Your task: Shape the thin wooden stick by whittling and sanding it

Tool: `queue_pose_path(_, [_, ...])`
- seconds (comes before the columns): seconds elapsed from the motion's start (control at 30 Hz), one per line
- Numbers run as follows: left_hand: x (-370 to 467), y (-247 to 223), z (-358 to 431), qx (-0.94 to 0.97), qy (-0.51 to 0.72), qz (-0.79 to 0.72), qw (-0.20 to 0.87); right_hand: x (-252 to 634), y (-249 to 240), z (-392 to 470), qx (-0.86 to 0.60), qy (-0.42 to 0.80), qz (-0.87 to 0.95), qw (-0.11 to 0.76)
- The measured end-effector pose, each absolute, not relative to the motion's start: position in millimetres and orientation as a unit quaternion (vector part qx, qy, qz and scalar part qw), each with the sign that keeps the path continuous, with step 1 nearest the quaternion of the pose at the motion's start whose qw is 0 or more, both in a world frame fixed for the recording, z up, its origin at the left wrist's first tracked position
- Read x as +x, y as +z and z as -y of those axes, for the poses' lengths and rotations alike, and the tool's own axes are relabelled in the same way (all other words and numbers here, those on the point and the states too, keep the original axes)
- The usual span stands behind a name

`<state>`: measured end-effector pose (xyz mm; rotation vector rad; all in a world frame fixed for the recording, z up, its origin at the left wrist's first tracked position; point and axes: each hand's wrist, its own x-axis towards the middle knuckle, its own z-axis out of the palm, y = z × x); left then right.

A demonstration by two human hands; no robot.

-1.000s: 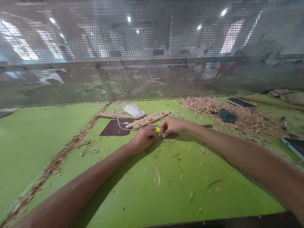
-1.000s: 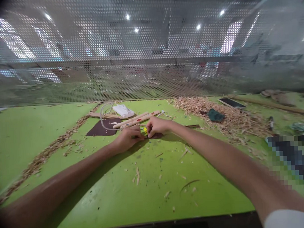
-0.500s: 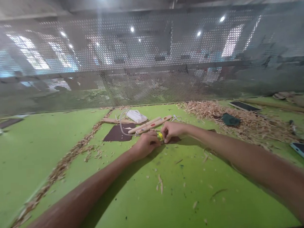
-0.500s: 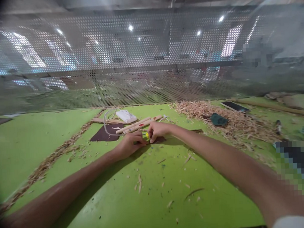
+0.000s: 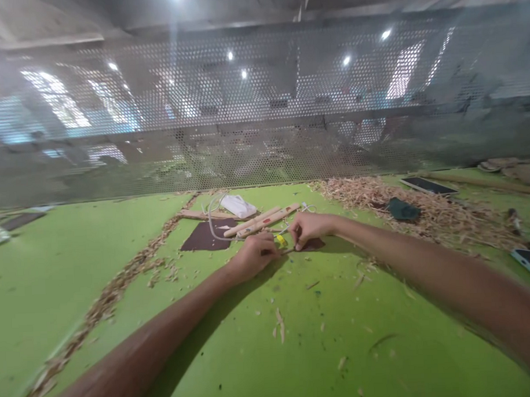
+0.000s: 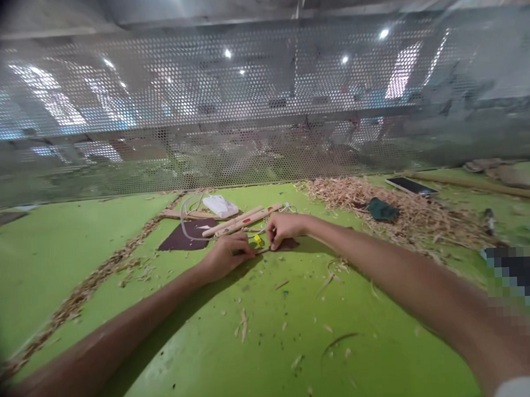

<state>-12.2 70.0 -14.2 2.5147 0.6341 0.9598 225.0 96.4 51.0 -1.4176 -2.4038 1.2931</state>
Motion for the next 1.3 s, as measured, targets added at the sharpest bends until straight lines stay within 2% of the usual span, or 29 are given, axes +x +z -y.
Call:
queue_pose_path(0.13, [-14,-15,-70,0.891,0.34,-0.216,0.207,210,46,-97,-0.434,0.437,0.786,0.05])
queue_pose_path(0.33, [-15,-19,-72,0.893,0.34,-0.213,0.204,259,46,-97,-0.483,0.395,0.779,0.056])
queue_pose_path(0.53, [-13,-15,-71,0.893,0.34,-0.208,0.209,257,46,-99,-0.457,0.47,0.754,0.028])
queue_pose_path(0.77, [-13,-15,-70,0.887,0.327,-0.225,0.236,262,37,-106,-0.413,0.484,0.768,0.076])
queue_pose_path(0.9, [-14,-13,-68,0.883,0.329,-0.228,0.245,262,35,-108,-0.403,0.469,0.782,0.074])
queue_pose_path(1.13, [-14,-14,-71,0.878,0.345,-0.203,0.263,204,39,-109,-0.386,0.448,0.805,0.048])
queue_pose_path(1.3, [-15,-15,-72,0.882,0.339,-0.217,0.245,241,47,-98,-0.431,0.448,0.783,0.034])
